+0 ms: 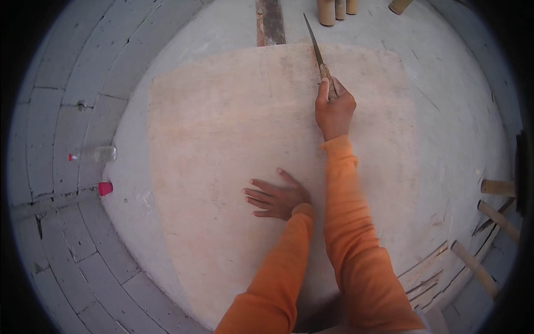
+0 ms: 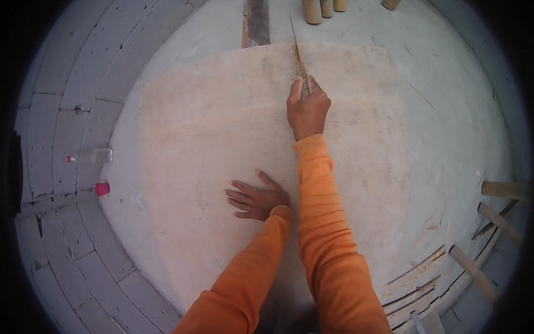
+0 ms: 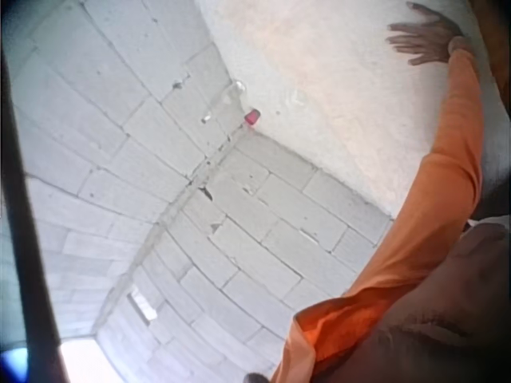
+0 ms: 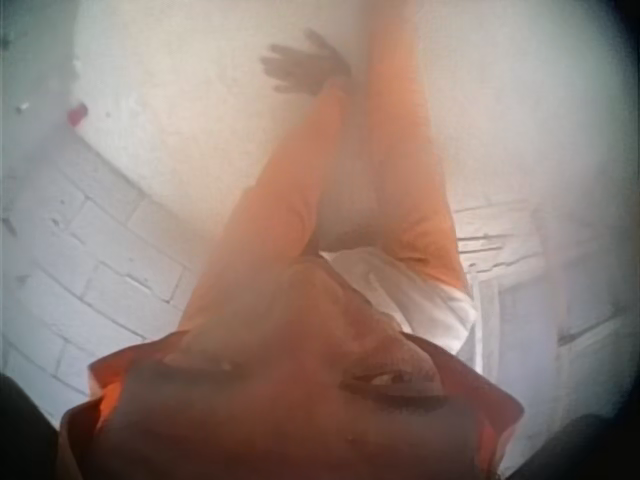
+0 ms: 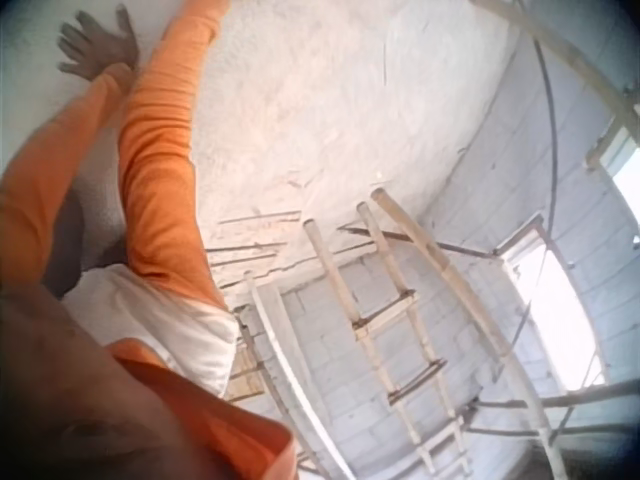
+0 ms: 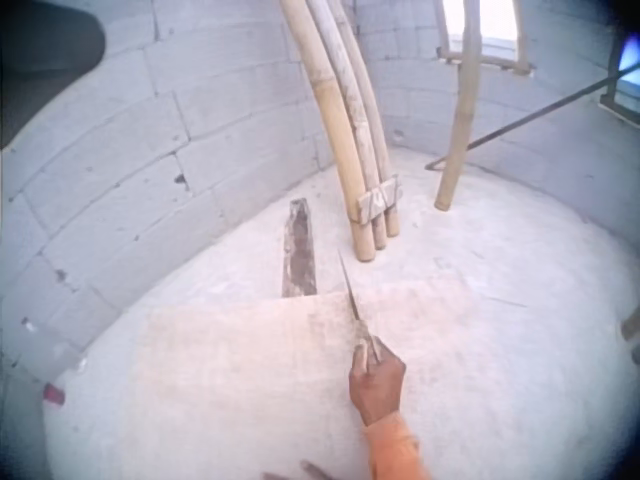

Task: The person saws a piece of plywood in half using a hand saw while kneeling on the floor, then stands up and picks up a metal rod.

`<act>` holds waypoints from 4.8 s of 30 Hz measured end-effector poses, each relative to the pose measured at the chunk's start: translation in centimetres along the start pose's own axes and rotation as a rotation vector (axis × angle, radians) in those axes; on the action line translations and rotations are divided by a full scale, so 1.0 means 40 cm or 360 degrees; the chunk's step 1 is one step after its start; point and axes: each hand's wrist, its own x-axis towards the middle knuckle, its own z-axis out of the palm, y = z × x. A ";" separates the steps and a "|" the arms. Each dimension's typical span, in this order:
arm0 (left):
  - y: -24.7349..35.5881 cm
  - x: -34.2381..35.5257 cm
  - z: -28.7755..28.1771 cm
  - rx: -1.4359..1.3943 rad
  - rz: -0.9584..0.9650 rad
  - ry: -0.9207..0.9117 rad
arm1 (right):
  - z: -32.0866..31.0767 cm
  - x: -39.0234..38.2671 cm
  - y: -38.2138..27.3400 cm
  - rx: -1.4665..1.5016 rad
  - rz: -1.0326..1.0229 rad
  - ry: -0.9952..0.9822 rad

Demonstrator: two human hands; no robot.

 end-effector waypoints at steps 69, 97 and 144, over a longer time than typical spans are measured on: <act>0.009 0.000 -0.033 -0.0055 -0.0068 -0.0268 | -0.090 -0.101 -0.048 0.0031 0.0011 -0.0038; 0.011 0.004 -0.024 0.0033 -0.0003 -0.0233 | -0.092 -0.102 -0.030 0.0161 0.0007 0.0031; -0.029 0.039 -0.003 0.0022 0.0065 -0.0014 | -0.177 -0.461 -0.030 0.0067 -0.0098 0.0202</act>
